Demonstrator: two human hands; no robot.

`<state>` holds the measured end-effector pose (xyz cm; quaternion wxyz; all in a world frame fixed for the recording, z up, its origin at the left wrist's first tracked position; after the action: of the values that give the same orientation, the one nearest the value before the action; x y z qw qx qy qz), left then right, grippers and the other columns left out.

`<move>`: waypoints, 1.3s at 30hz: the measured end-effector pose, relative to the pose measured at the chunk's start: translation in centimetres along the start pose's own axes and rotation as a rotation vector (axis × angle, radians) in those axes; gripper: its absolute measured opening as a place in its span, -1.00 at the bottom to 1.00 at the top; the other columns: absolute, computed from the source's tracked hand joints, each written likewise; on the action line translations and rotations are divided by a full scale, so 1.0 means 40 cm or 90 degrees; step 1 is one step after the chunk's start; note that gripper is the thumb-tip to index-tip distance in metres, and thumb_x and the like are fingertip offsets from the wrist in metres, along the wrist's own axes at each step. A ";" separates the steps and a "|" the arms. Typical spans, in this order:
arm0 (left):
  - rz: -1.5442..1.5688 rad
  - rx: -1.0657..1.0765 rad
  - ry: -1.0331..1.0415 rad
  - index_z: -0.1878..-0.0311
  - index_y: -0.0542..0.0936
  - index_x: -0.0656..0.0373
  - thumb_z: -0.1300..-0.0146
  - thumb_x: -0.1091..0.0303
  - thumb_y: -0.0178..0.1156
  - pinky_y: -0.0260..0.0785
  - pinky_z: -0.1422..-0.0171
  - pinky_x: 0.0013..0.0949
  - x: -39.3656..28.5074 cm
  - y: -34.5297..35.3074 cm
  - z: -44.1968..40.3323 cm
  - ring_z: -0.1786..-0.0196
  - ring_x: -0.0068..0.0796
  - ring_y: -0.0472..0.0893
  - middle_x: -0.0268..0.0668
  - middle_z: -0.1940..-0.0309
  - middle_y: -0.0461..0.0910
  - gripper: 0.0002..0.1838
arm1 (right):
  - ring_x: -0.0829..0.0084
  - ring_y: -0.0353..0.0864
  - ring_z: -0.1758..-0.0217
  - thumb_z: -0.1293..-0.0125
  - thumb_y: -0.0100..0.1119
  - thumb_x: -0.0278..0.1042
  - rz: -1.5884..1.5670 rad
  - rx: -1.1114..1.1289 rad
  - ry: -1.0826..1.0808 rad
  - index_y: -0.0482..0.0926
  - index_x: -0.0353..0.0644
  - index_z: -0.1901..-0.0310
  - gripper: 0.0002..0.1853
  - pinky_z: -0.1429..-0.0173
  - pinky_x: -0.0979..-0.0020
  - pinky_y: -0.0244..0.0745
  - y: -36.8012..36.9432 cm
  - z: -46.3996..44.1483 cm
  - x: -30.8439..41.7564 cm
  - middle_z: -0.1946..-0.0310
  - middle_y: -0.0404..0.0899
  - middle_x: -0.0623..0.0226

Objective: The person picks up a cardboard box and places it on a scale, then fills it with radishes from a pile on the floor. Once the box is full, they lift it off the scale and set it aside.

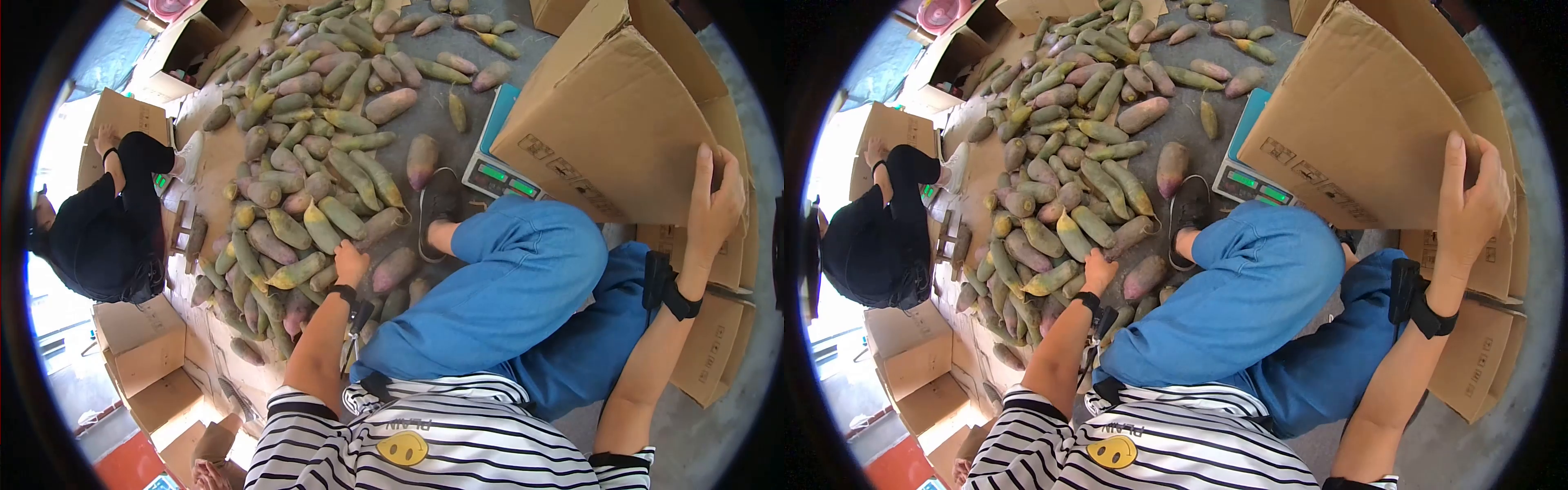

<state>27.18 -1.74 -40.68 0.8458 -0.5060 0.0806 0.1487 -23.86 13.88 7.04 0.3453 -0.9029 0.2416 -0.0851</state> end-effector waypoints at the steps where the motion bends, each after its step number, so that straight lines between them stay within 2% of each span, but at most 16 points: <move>1: -0.031 0.009 -0.013 -0.09 0.27 0.40 0.01 0.27 0.32 0.36 -0.17 -0.16 0.002 0.005 -0.001 -0.09 0.06 0.47 0.22 0.01 0.44 -0.33 | 0.19 0.55 0.13 -0.34 0.04 0.02 0.001 0.015 0.005 0.56 -0.17 0.17 -0.62 0.02 0.27 0.37 0.005 0.000 -0.006 0.25 0.61 0.20; 5: 0.074 0.045 -0.054 -0.15 0.23 0.46 0.00 0.22 0.35 0.38 -0.13 -0.17 0.020 0.027 -0.004 -0.02 0.12 0.50 0.16 0.06 0.48 -0.25 | 0.19 0.55 0.15 -0.35 0.02 0.03 -0.001 0.009 0.008 0.55 -0.18 0.16 -0.61 0.04 0.28 0.38 0.002 -0.002 -0.001 0.26 0.61 0.19; 8: 0.074 -0.035 -0.020 0.00 0.37 0.44 0.02 0.21 0.39 0.45 0.07 -0.20 0.016 0.001 -0.011 0.18 -0.08 0.59 0.03 0.21 0.55 -0.37 | 0.19 0.55 0.15 -0.35 0.02 0.03 0.009 0.015 0.006 0.55 -0.18 0.16 -0.61 0.05 0.27 0.38 0.004 -0.002 -0.003 0.27 0.61 0.19; 10: 0.340 0.284 -0.158 0.31 0.49 0.32 0.09 0.22 0.42 0.42 0.34 -0.30 0.025 0.093 0.008 0.39 -0.30 0.60 -0.07 0.35 0.60 -0.58 | 0.18 0.54 0.15 -0.35 0.02 0.03 0.004 0.017 0.006 0.54 -0.19 0.16 -0.61 0.05 0.27 0.37 0.001 -0.003 -0.001 0.27 0.60 0.19; 11: 0.340 0.282 -0.159 0.31 0.49 0.32 0.09 0.22 0.42 0.42 0.34 -0.30 0.024 0.094 0.010 0.39 -0.30 0.60 -0.07 0.35 0.60 -0.58 | 0.18 0.54 0.15 -0.35 0.02 0.02 -0.004 0.018 0.005 0.54 -0.19 0.16 -0.61 0.05 0.27 0.37 0.001 -0.004 0.003 0.27 0.60 0.19; 13: 0.531 0.441 -0.267 0.45 0.56 0.25 0.04 0.23 0.42 0.34 0.47 -0.40 -0.007 0.167 0.052 0.51 -0.47 0.55 -0.26 0.52 0.58 -0.71 | 0.18 0.54 0.15 -0.35 0.03 0.02 -0.002 0.015 0.008 0.54 -0.20 0.16 -0.61 0.04 0.27 0.36 0.001 -0.003 0.001 0.27 0.60 0.19; 18: 0.642 0.492 -0.164 0.40 0.60 0.31 -0.05 0.33 0.36 0.35 0.49 -0.35 -0.112 0.207 0.061 0.50 -0.39 0.56 -0.22 0.56 0.58 -0.78 | 0.19 0.53 0.14 -0.34 0.03 0.01 -0.014 0.017 0.026 0.54 -0.20 0.17 -0.62 0.01 0.27 0.35 -0.001 -0.004 -0.002 0.27 0.60 0.21; 20: 0.449 0.464 -0.116 0.37 0.61 0.26 -0.04 0.14 0.37 0.34 0.44 -0.42 -0.142 0.177 0.072 0.50 -0.50 0.52 -0.26 0.52 0.59 -0.67 | 0.19 0.53 0.15 -0.34 0.04 -0.01 -0.026 0.009 0.013 0.54 -0.20 0.17 -0.63 0.01 0.27 0.35 -0.004 -0.002 0.006 0.26 0.60 0.22; 23: 0.342 0.414 -0.099 0.34 0.60 0.35 0.01 0.08 0.38 0.36 0.45 -0.39 -0.173 0.130 0.081 0.48 -0.47 0.54 -0.19 0.47 0.59 -0.56 | 0.20 0.52 0.13 -0.34 0.05 -0.01 -0.017 0.011 0.012 0.54 -0.20 0.17 -0.64 0.01 0.27 0.35 -0.006 0.000 0.009 0.26 0.60 0.23; 27: 0.317 0.398 -0.090 0.50 0.58 0.41 0.00 0.24 0.37 0.38 0.56 -0.34 -0.187 0.130 0.079 0.56 -0.38 0.58 -0.16 0.58 0.61 -0.65 | 0.19 0.53 0.15 -0.33 0.07 -0.03 -0.044 0.018 0.032 0.55 -0.22 0.18 -0.64 0.02 0.27 0.36 -0.012 0.000 0.020 0.28 0.60 0.22; 29: 0.126 0.221 0.032 0.43 0.58 0.39 -0.01 0.19 0.36 0.34 0.60 -0.41 -0.199 0.119 0.040 0.59 -0.42 0.57 -0.18 0.59 0.62 -0.63 | 0.16 0.54 0.17 -0.32 0.09 -0.06 -0.052 -0.007 0.019 0.56 -0.22 0.18 -0.66 0.04 0.24 0.38 -0.019 -0.003 0.021 0.29 0.60 0.19; 30: 0.120 0.223 0.040 0.43 0.58 0.39 -0.01 0.19 0.36 0.34 0.60 -0.41 -0.189 0.137 0.033 0.59 -0.42 0.57 -0.18 0.59 0.62 -0.63 | 0.16 0.54 0.17 -0.32 0.09 -0.06 -0.045 -0.009 0.026 0.56 -0.22 0.18 -0.66 0.04 0.24 0.38 -0.018 -0.006 0.018 0.29 0.60 0.19; 32: 0.289 0.300 -0.028 0.32 0.55 0.31 -0.03 0.17 0.35 0.33 0.59 -0.43 -0.151 0.181 0.034 0.61 -0.42 0.53 -0.23 0.60 0.58 -0.64 | 0.13 0.55 0.17 -0.29 0.12 -0.10 -0.010 -0.029 -0.021 0.57 -0.21 0.18 -0.68 0.05 0.21 0.39 -0.025 -0.006 0.026 0.29 0.60 0.16; 34: 0.574 0.500 -0.067 0.26 0.51 0.21 -0.05 0.17 0.34 0.32 0.60 -0.43 -0.148 0.208 0.069 0.61 -0.44 0.47 -0.32 0.57 0.51 -0.67 | 0.15 0.54 0.20 -0.25 0.15 -0.11 -0.015 -0.040 -0.024 0.57 -0.18 0.21 -0.71 0.06 0.21 0.37 -0.028 -0.006 0.024 0.34 0.59 0.19; 36: 0.703 0.534 -0.244 0.27 0.50 0.12 -0.08 0.19 0.32 0.35 0.52 -0.41 -0.118 0.217 0.073 0.56 -0.46 0.43 -0.37 0.53 0.45 -0.73 | 0.18 0.54 0.21 -0.23 0.15 -0.11 0.004 -0.057 -0.009 0.56 -0.17 0.23 -0.72 0.06 0.21 0.35 -0.031 -0.004 0.017 0.36 0.59 0.22; 39: 0.686 0.552 -0.323 0.24 0.52 0.09 -0.10 0.19 0.31 0.39 0.43 -0.36 -0.119 0.122 0.122 0.49 -0.47 0.46 -0.36 0.48 0.50 -0.74 | 0.23 0.52 0.25 -0.21 0.16 -0.12 -0.026 -0.100 -0.032 0.55 -0.14 0.26 -0.75 0.05 0.23 0.32 -0.041 -0.002 0.029 0.39 0.57 0.27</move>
<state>20.99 3.91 -41.07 0.7720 0.0336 0.1717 0.6111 -22.26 14.32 8.18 0.2774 -0.9338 0.2204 -0.0498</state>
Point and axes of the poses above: each hand's wrist, its own z-axis away from the middle knuckle, its own y-axis out of the palm, x = y × z, the point moved 9 cm from there along -z, towards the middle knuckle
